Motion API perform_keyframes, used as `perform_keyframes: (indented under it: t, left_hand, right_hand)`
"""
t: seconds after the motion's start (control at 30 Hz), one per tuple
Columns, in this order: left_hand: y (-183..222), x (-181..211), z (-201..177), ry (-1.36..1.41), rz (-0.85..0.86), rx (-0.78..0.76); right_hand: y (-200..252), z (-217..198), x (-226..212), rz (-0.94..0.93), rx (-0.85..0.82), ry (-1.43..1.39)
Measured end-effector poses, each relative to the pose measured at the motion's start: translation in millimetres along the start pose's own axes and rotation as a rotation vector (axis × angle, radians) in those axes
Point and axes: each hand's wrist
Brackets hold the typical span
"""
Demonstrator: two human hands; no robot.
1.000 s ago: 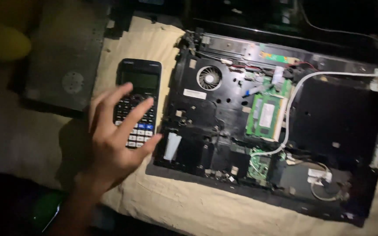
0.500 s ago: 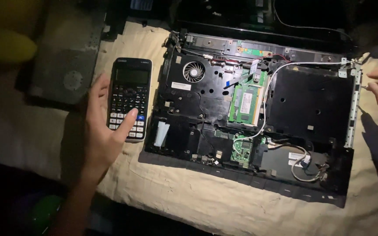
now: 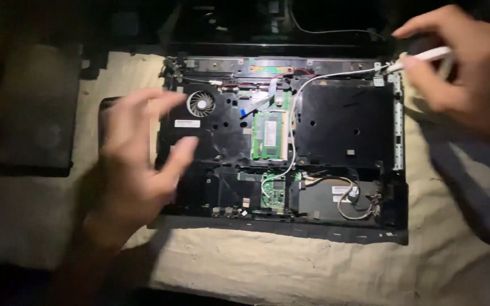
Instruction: The person is replacing RAM modules in a laptop, using a plastic tool to release the clips and a phone/calculator for reference.
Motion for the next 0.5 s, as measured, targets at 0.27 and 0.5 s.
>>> perform_keyframes:
  t: [0.27, 0.5]
  left_hand:
    - [-79, -5, 69, -0.013, 0.427, -0.307]
    - [-81, -11, 93, 0.067, 0.444, -0.145]
  right_hand:
    - [3, 17, 1, -0.041, -0.052, 0.021]
    - [14, 17, -19, 0.068, -0.140, -0.052]
Point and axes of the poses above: each hand's wrist, its own y-axis away from the middle knuckle, its own z-axis out of the palm, x = y × z, and after that the axes turned 13 degrees about -y, right-handed
